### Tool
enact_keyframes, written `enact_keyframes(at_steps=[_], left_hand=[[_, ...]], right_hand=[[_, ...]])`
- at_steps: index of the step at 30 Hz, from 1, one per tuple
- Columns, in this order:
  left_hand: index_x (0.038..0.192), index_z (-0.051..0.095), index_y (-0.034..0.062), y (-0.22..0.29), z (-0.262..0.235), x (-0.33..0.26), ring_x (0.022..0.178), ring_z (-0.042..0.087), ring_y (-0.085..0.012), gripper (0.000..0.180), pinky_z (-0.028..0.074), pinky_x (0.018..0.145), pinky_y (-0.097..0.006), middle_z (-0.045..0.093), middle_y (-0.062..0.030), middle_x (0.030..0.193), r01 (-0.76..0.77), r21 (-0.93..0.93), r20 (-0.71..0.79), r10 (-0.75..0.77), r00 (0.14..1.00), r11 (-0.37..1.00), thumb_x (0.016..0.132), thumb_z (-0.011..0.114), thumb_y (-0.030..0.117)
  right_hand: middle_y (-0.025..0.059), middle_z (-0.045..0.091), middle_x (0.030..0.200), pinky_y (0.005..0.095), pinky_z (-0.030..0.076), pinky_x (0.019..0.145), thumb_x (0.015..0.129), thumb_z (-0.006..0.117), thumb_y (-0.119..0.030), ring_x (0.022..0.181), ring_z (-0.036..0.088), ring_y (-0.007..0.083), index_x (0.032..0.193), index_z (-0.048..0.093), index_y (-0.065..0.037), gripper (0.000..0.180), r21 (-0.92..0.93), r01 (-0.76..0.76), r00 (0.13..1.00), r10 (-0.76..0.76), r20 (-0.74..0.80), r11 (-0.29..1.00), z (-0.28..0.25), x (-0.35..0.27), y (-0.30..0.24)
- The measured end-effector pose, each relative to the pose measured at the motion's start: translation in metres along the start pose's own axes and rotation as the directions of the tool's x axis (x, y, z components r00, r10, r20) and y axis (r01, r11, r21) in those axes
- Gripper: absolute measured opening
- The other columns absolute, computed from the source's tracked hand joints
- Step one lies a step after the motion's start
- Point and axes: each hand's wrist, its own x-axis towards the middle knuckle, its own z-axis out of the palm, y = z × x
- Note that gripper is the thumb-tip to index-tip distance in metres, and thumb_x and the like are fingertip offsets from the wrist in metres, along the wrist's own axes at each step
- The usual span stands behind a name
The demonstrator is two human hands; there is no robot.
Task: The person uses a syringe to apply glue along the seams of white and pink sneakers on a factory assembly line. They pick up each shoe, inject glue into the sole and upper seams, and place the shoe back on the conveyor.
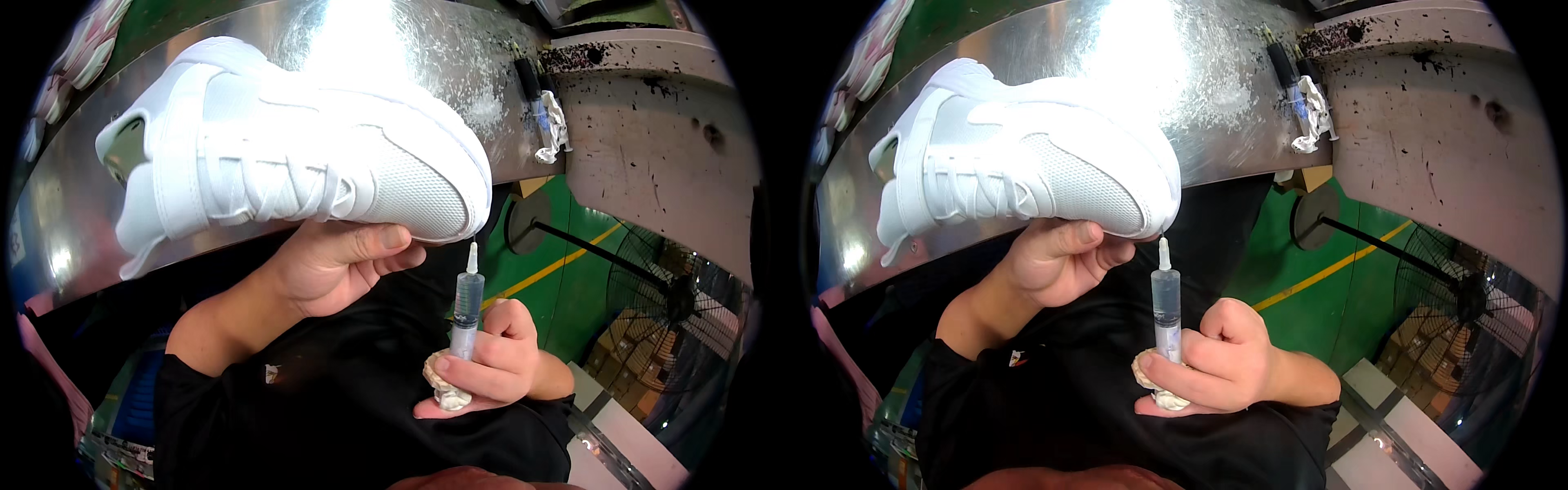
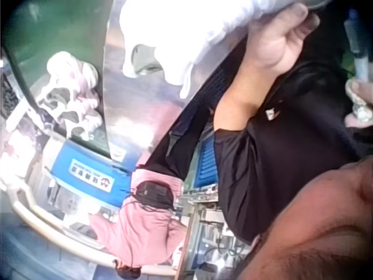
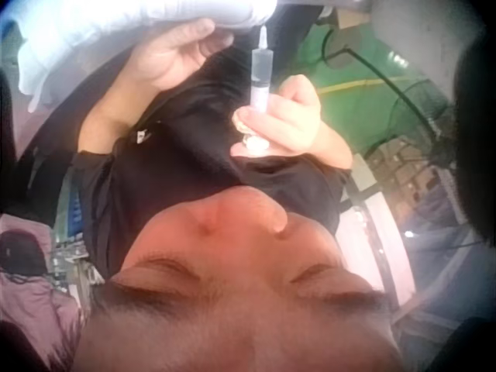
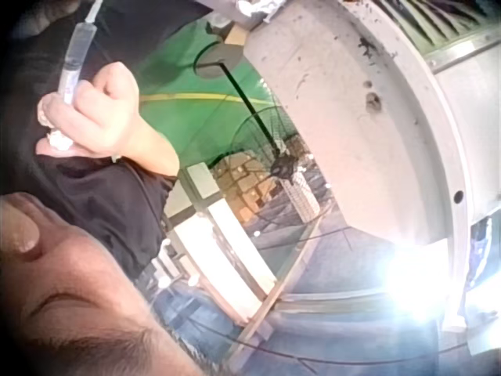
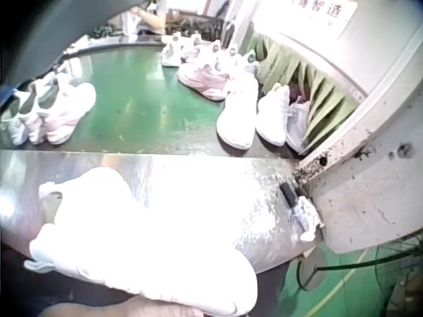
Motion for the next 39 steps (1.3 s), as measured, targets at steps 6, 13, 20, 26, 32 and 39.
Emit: enact_keyframes(at_steps=[6,13,20,26,32,39], left_hand=[[0.119,0.053,0.0043,0.001,0.007,-0.002,0.102,0.06,-0.0179,0.033,0.054,0.081,-0.026,0.061,-0.0083,0.112,0.026,0.012,-0.04,-0.025,0.999,1.0,0.087,0.06,0.007],[0.119,0.053,0.0033,0.001,0.014,-0.001,0.103,0.06,-0.0189,0.032,0.054,0.08,-0.026,0.061,-0.0093,0.111,-0.003,0.017,-0.054,0.004,0.999,1.0,0.087,0.06,0.008],[0.118,0.053,0.0035,-0.003,-0.007,-0.009,0.1,0.06,-0.0192,0.036,0.052,0.085,-0.034,0.061,-0.0087,0.111,0.023,-0.069,-0.043,-0.026,0.999,0.997,0.083,0.062,-0.001],[0.126,0.047,0.0026,-0.007,-0.039,-0.053,0.114,0.053,-0.0241,0.044,0.042,0.099,-0.038,0.056,-0.0121,0.121,0.095,-0.003,0.028,-0.095,0.995,0.995,0.084,0.057,-0.005],[0.127,0.047,0.004,-0.008,-0.053,-0.061,0.118,0.048,-0.0202,0.045,0.039,0.101,-0.034,0.053,-0.0088,0.125,0.201,0.106,-0.047,-0.197,0.979,0.974,0.084,0.06,-0.001],[0.12,0.047,0.0042,-0.003,-0.057,-0.058,0.109,0.046,-0.0184,0.037,0.04,0.097,-0.032,0.049,-0.0075,0.119,0.247,0.162,-0.006,-0.249,0.968,0.955,0.085,0.058,0.01]], right_hand=[[-0.006,0.049,0.064,0.0245,0.023,0.048,0.065,0.077,-0.031,0.053,0.028,0.0124,0.09,0.065,-0.013,0.032,-0.112,0.04,0.999,-0.044,-0.029,0.993,0.01,-0.003,0.001],[-0.0056,0.044,0.062,0.0246,0.023,0.047,0.064,0.077,-0.031,0.052,0.028,0.0124,0.09,0.065,-0.012,0.034,-0.174,0.047,0.999,-0.043,0.028,0.984,0.009,-0.005,0.002],[-0.0046,0.054,0.068,0.0274,0.029,0.053,0.062,0.081,-0.041,0.055,0.038,0.0153,0.096,0.057,-0.011,0.051,-0.164,0.01,0.999,-0.017,-0.038,0.986,-0.011,0.0,-0.003],[0.0073,0.053,0.094,0.0274,0.035,0.066,0.063,0.082,-0.044,0.075,0.043,0.0168,0.113,0.05,-0.003,0.073,0.284,-0.367,0.879,0.43,-0.207,0.886,0.011,-0.027,0.082],[0.0077,0.054,0.102,0.0267,0.048,0.074,0.065,0.078,-0.052,0.086,0.056,0.0145,0.123,0.047,0.005,0.087,0.392,-0.586,0.737,0.668,-0.107,0.709,0.003,-0.025,0.086],[0.0111,0.06,0.082,0.0321,0.044,0.071,0.063,0.071,-0.066,0.074,0.051,0.0197,0.11,0.051,-0.003,0.081,0.838,-0.184,0.917,0.398,-0.042,0.513,0.008,0.018,0.064]])
